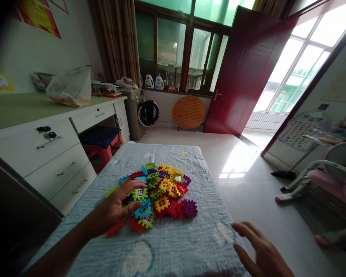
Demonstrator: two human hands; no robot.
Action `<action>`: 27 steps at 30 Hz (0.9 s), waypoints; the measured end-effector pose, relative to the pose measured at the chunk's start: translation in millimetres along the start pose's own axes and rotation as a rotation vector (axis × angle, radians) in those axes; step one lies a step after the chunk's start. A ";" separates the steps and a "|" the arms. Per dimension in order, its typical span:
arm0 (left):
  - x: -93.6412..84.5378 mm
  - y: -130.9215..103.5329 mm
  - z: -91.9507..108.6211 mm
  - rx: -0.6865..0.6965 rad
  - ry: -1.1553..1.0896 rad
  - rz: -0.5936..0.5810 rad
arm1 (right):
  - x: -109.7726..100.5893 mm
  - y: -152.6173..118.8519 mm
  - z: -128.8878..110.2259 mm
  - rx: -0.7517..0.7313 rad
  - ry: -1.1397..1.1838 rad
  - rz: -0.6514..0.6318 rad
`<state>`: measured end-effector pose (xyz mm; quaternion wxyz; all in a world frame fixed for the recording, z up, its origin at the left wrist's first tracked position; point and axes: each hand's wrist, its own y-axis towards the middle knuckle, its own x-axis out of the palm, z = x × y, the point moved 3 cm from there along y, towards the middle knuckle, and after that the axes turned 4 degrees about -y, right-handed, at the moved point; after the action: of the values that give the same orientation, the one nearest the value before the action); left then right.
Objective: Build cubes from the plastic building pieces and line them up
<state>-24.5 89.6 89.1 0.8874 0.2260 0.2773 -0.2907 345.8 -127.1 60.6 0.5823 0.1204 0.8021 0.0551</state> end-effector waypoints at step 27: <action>25.4 125.5 -100.8 -0.094 0.170 -0.134 | 144.5 238.8 -98.1 -0.158 0.458 -0.160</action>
<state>36.8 227.9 28.3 0.8489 0.1889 0.3793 -0.3159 241.3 145.6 13.2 0.3954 -0.0049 0.9133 0.0973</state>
